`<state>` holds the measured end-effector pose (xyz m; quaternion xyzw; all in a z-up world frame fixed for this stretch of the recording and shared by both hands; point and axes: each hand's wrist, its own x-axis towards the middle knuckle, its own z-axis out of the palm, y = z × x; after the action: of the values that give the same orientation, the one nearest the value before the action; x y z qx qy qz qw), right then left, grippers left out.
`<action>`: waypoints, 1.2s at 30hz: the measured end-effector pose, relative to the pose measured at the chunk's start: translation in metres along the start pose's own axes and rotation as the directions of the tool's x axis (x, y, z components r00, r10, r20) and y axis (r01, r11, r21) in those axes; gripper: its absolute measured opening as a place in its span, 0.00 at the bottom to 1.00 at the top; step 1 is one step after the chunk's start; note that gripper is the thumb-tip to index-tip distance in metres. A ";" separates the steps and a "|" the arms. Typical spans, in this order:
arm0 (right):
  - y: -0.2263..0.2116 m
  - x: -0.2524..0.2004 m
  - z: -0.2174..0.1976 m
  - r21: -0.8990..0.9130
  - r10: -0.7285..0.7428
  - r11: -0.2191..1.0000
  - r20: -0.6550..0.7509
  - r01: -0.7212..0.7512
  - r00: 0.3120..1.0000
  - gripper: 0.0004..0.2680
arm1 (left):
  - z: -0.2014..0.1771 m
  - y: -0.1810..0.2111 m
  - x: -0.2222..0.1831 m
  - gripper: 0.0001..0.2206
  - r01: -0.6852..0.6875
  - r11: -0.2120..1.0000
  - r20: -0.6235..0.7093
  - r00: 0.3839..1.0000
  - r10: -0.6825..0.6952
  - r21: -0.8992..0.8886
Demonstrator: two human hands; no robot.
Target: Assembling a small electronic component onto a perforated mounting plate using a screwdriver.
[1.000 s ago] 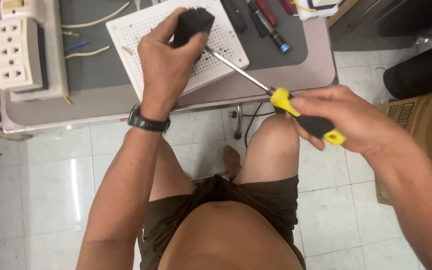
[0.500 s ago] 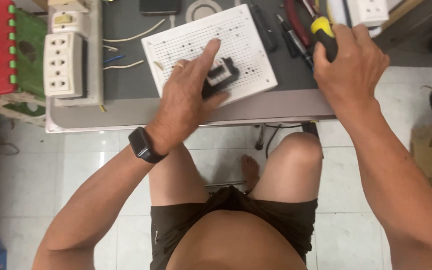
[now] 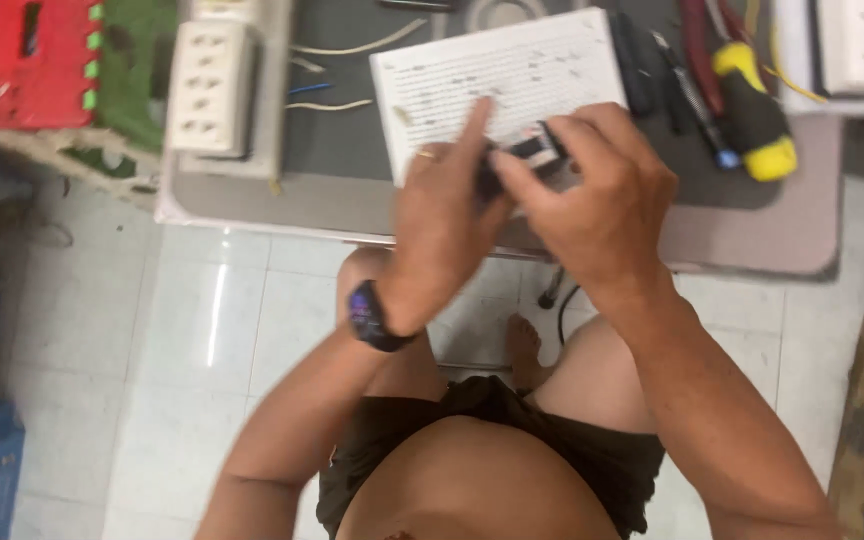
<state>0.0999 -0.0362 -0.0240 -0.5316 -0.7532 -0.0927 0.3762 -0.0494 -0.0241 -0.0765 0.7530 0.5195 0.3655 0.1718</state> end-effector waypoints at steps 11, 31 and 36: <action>-0.015 0.004 0.031 0.260 0.108 0.962 -0.107 -0.077 0.988 0.06 | 0.001 -0.012 -0.006 0.33 -0.061 0.997 -0.038 0.998 0.059 -0.041; -0.006 0.001 0.041 0.325 0.214 0.937 -0.242 -0.129 0.946 0.05 | 0.012 -0.001 -0.006 0.29 -0.148 0.989 -0.144 0.979 0.147 0.004; -0.009 -0.001 0.040 0.283 0.172 0.954 -0.232 -0.103 0.958 0.04 | 0.013 -0.002 -0.008 0.27 -0.110 0.993 -0.160 0.981 0.113 0.032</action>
<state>0.0731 -0.0190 -0.0505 -0.5110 -0.6654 -0.0306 0.5433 -0.0432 -0.0292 -0.0894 0.7507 0.4929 0.4284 0.0997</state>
